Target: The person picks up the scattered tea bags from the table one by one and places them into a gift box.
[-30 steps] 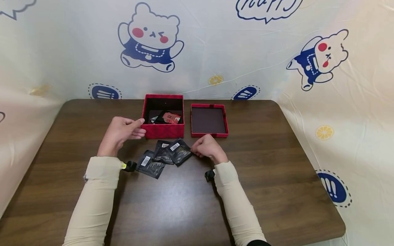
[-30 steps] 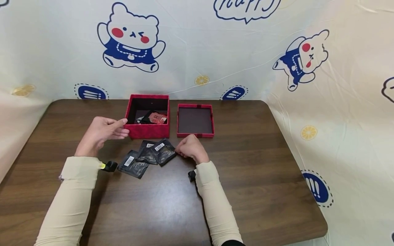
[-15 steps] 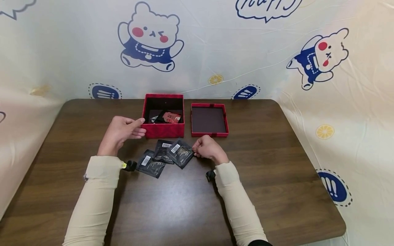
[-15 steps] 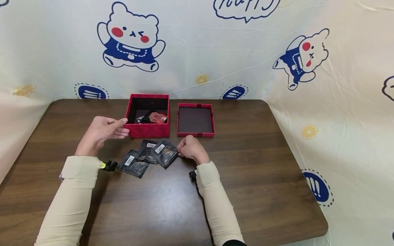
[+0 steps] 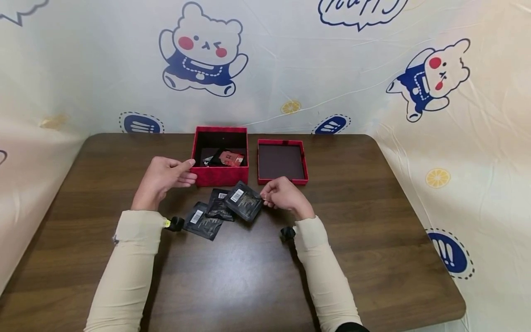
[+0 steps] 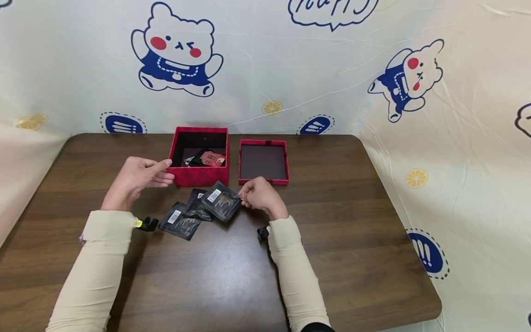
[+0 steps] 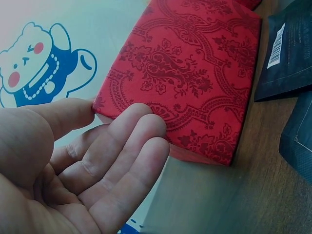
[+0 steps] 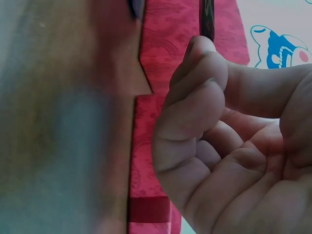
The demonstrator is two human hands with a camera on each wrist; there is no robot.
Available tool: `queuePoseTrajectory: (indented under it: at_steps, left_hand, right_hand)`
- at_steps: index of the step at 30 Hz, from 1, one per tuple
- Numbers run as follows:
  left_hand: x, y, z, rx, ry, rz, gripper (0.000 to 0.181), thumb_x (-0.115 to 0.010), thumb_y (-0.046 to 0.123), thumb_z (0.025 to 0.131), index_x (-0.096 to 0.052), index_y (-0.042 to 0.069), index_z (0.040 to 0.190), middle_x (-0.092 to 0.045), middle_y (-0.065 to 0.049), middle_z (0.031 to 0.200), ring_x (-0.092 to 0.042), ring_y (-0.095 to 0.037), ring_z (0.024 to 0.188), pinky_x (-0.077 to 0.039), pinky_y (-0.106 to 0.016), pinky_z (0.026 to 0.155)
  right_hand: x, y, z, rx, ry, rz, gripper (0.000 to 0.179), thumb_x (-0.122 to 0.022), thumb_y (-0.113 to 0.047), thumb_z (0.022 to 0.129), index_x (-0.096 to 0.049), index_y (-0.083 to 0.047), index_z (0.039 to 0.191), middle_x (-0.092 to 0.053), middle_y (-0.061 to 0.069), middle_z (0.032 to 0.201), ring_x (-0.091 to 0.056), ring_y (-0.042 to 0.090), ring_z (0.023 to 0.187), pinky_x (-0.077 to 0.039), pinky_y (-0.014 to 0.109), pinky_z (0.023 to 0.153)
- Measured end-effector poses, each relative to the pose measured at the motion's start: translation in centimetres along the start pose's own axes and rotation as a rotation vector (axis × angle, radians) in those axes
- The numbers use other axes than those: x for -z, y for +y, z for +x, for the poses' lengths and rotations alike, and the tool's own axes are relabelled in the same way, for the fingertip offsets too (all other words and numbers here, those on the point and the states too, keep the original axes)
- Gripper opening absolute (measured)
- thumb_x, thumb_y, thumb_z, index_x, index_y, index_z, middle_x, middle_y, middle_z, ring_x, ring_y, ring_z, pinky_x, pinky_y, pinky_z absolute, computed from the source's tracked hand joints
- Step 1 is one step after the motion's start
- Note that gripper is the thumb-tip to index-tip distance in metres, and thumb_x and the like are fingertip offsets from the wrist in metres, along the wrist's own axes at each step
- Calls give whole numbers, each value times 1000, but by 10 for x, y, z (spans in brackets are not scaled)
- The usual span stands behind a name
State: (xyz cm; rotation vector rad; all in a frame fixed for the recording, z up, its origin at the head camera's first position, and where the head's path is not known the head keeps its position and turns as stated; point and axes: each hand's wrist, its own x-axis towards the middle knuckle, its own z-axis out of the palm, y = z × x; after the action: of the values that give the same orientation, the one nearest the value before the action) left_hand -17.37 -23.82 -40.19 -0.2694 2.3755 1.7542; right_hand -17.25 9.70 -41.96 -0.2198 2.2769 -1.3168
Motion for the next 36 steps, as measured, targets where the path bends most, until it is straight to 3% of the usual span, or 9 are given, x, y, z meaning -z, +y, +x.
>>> queuePoseTrajectory:
  at_steps: [10,19,25,29,36]
  left_hand:
    - [1,1,-1,6,-1,-17,60,-71,39,95,-63,-12,125,-75,-18,95,-75,-31,86,-59,-43,80]
    - [1,1,-1,5,0,-31,58,-71,38,95,-64,-12,123,-75,-18,94,-75,-29,83,-60,-40,77]
    - [2,2,0,6,1,-17,58,-71,39,95,-64,-12,123,-75,-18,94,-75,-31,86,-60,-41,78]
    - [2,1,-1,11,-4,-18,57,-71,38,95,-64,-12,124,-75,-17,95,-75,-31,86,-59,-43,81]
    - [1,2,-2,17,1,-30,56,-71,37,95,-65,-12,123,-75,-18,94,-75,-32,86,-59,-42,80]
  right_hand:
    - [11,-16,-3,59,24,21,12,-61,4,95,-72,2,91,-67,11,75,-60,19,65,-57,45,66]
    - [19,-32,1,83,83,24,14,-59,2,93,-73,1,90,-68,14,77,-60,21,66,-53,33,57]
    - [19,-44,12,83,128,58,13,-63,-6,97,-73,0,92,-70,26,87,-61,21,66,-56,42,65]
    - [17,-51,19,67,147,75,12,-65,-7,97,-73,0,91,-70,24,86,-62,22,67,-58,45,69]
    - [14,-60,30,43,201,137,15,-61,-5,98,-73,1,91,-70,20,82,-61,20,64,-52,27,53]
